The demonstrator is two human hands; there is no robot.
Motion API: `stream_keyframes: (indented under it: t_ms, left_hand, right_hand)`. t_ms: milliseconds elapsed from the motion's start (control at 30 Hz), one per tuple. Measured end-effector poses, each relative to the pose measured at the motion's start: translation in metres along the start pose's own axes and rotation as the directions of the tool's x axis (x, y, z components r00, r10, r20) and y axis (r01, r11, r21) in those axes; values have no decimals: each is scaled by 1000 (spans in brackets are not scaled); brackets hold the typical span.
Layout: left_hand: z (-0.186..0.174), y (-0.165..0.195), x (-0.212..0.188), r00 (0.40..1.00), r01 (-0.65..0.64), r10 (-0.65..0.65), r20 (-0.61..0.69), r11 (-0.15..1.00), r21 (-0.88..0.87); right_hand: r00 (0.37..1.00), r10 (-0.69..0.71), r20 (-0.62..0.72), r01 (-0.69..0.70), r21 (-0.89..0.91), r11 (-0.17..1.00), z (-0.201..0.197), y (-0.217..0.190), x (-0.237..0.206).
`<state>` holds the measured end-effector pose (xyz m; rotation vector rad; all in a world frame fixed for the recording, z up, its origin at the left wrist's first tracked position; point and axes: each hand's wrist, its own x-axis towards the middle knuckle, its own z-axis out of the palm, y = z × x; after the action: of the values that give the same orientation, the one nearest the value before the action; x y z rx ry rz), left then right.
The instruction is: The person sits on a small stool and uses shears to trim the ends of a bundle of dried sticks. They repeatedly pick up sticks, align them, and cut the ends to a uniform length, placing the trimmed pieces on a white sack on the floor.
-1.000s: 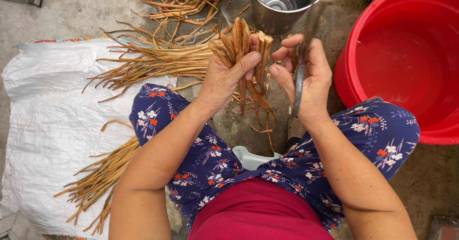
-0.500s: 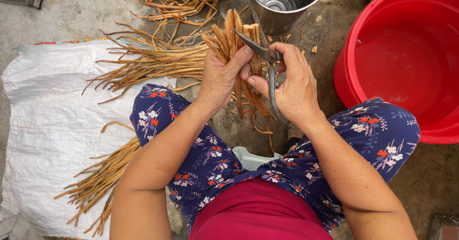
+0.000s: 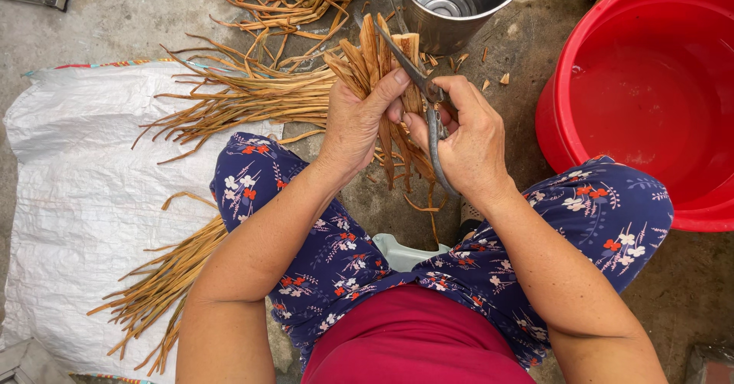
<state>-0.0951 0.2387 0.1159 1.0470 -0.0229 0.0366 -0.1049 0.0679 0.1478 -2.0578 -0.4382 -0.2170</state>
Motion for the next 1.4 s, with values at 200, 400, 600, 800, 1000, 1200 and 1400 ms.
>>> stream_keyframes:
  t_ms: [200,400,600,800,1000,1200,1400]
  left_hand:
    - [3,12,2,1000,14,-15,-17,999,-28]
    - [3,18,1,999,20,-20,-28,1000,-4]
    - [-1,17,1,1000,20,-19,-20,1000,23]
    - [-5,13,2,1000,19,-19,-4,999,38]
    - [-8,3,3,1000,7,-7,3,1000,19]
    - [-7,-5,6,999,28,-30,44,998,51]
    - [-6,-5,8,994,-35,19,109,989,143]
  right_hand:
    - [1000,5,2,-5,85,996,3,-4,0]
    - [999,29,12,-30,102,994,6,-3,0]
    - [996,71,52,-74,53,996,4,-4,4]
    - [996,4,94,-2,-17,1000,-3,-1,7]
    - [997,28,72,-33,62,998,0,8,1]
    - [991,109,75,-126,282,951,7,24,0]
    - [972,218,92,-233,525,819,3,39,6]
